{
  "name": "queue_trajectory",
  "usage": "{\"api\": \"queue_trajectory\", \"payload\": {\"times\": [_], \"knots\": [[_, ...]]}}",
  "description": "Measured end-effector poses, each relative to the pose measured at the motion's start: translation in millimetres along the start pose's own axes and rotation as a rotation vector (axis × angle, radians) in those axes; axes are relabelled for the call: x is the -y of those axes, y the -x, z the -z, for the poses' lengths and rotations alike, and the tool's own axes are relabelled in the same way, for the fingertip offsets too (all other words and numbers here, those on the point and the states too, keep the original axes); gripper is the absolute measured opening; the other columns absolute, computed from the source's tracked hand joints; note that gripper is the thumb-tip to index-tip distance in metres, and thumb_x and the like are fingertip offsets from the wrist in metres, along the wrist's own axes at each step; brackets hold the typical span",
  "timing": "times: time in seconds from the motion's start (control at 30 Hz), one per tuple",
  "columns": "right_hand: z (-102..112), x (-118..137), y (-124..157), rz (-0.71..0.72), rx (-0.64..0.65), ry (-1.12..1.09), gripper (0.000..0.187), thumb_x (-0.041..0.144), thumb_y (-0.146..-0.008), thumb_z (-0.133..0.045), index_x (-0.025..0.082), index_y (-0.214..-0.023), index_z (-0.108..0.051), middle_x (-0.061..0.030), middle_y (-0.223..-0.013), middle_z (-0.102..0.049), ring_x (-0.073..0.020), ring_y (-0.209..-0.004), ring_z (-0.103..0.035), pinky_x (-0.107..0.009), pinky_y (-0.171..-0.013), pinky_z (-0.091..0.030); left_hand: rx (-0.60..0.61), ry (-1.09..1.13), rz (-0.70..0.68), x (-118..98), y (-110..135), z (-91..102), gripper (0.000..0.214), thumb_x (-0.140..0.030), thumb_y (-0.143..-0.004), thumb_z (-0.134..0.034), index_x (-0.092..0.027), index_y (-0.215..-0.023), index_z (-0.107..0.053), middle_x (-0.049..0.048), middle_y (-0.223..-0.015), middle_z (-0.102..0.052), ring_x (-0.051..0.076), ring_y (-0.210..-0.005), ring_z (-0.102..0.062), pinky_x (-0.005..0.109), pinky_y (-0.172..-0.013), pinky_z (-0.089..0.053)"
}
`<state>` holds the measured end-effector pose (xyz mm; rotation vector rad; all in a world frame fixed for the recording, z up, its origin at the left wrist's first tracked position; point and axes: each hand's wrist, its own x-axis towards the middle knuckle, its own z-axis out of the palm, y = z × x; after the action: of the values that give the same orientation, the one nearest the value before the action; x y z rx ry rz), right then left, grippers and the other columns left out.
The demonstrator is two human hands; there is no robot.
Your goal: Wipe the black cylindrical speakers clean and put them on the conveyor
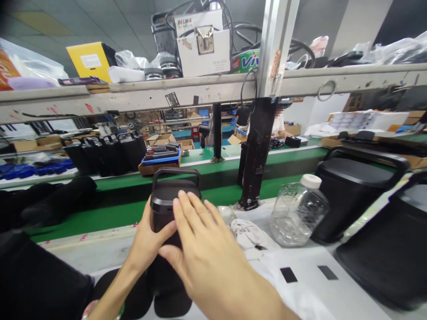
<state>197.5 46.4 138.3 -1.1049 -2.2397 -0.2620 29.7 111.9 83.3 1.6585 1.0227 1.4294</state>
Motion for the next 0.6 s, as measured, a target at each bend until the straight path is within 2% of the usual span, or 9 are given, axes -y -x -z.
{"api": "queue_trajectory", "payload": {"times": [0.07, 0.1, 0.2, 0.23, 0.3, 0.37, 0.4, 0.5, 0.6], "knots": [[6.7, -8.6, -0.4, -0.13, -0.033, -0.146, 0.055, 0.047, -0.101, -0.038, 0.011, -0.14, -0.053, -0.0142, -0.142, -0.055, -0.031, -0.132, -0.052, -0.052, -0.105, -0.048, -0.001, -0.012, -0.012, -2.3, 0.3, 0.2, 0.089, -0.045, -0.076, -0.077, -0.03, -0.149, -0.03, 0.0075, -0.146, -0.05, 0.028, -0.134, -0.049, 0.044, -0.114, -0.037], [8.7, -13.8, -2.4, -0.224, -0.057, -0.247, 0.056, 0.049, -0.1, -0.039, 0.016, -0.144, -0.049, -0.0119, -0.139, -0.058, -0.0286, -0.129, -0.055, -0.05, -0.103, -0.049, -0.002, -0.039, -0.011, -4.6, 2.4, 0.0, 0.091, -0.047, -0.076, -0.076, -0.029, -0.151, -0.027, 0.0083, -0.148, -0.048, 0.028, -0.136, -0.047, 0.046, -0.115, -0.036], [7.2, -29.8, -12.6, -0.47, -0.129, -0.59, 0.07, 0.059, -0.097, -0.042, 0.031, -0.157, -0.019, -0.0073, -0.14, -0.058, -0.0238, -0.125, -0.058, -0.048, -0.104, -0.047, 0.047, -0.258, 0.068, -16.7, 18.2, -1.6, 0.098, -0.052, -0.081, -0.069, -0.028, -0.156, -0.01, 0.0122, -0.159, -0.029, 0.032, -0.146, -0.031, 0.054, -0.118, -0.028], [5.0, -35.0, -16.4, -0.521, -0.156, -0.692, 0.071, 0.062, -0.096, -0.04, 0.034, -0.157, -0.016, -0.0064, -0.141, -0.057, -0.0234, -0.126, -0.057, -0.048, -0.107, -0.044, 0.07, -0.364, 0.102, -22.2, 26.1, -2.3, 0.098, -0.053, -0.084, -0.065, -0.028, -0.157, -0.004, 0.013, -0.162, -0.022, 0.034, -0.149, -0.024, 0.058, -0.118, -0.026], [1.7, -45.1, -22.9, -0.586, -0.201, -0.873, 0.068, 0.068, -0.095, -0.036, 0.033, -0.152, -0.033, -0.0061, -0.136, -0.061, -0.0234, -0.125, -0.057, -0.048, -0.111, -0.038, 0.113, -0.53, 0.114, -33.2, 43.1, -3.6, 0.096, -0.053, -0.086, -0.061, -0.032, -0.157, 0.001, 0.0129, -0.163, -0.019, 0.037, -0.149, -0.022, 0.063, -0.114, -0.029], [2.3, -54.7, -27.1, -0.64, -0.23, -1.046, 0.066, 0.072, -0.091, -0.038, 0.026, -0.135, -0.058, -0.0074, -0.124, -0.068, -0.0242, -0.119, -0.06, -0.044, -0.109, -0.039, 0.165, -0.612, 0.039, -42.4, 57.5, -4.3, 0.092, -0.047, -0.085, -0.064, -0.039, -0.156, -0.006, 0.0113, -0.16, -0.026, 0.039, -0.145, -0.031, 0.062, -0.106, -0.041], [4.3, -59.2, -28.2, -0.671, -0.246, -1.137, 0.064, 0.073, -0.089, -0.042, 0.024, -0.123, -0.065, -0.0081, -0.116, -0.071, -0.0243, -0.113, -0.063, -0.042, -0.105, -0.042, 0.2, -0.623, -0.01, -46.0, 62.6, -4.4, 0.089, -0.043, -0.084, -0.066, -0.043, -0.154, -0.011, 0.0105, -0.157, -0.031, 0.039, -0.14, -0.039, 0.059, -0.101, -0.047], [15.0, -71.5, -27.4, -0.723, -0.264, -1.382, 0.053, 0.068, -0.084, -0.054, 0.019, -0.098, -0.071, -0.0094, -0.098, -0.075, -0.0229, -0.095, -0.069, -0.035, -0.092, -0.05, 0.346, -0.547, -0.142, -53.5, 69.1, -4.3, 0.08, -0.032, -0.082, -0.069, -0.047, -0.15, -0.029, 0.0089, -0.142, -0.047, 0.031, -0.12, -0.059, 0.046, -0.091, -0.057], [26.3, -80.5, -22.6, -0.672, -0.194, -1.467, 0.052, 0.064, -0.086, -0.053, 0.017, -0.091, -0.072, -0.0119, -0.095, -0.076, -0.0213, -0.089, -0.07, -0.029, -0.081, -0.05, 0.438, -0.417, -0.211, -59.5, 67.7, -4.4, 0.064, -0.031, -0.084, -0.067, -0.043, -0.142, -0.045, 0.0069, -0.126, -0.056, 0.023, -0.103, -0.064, 0.035, -0.09, -0.057]]}}
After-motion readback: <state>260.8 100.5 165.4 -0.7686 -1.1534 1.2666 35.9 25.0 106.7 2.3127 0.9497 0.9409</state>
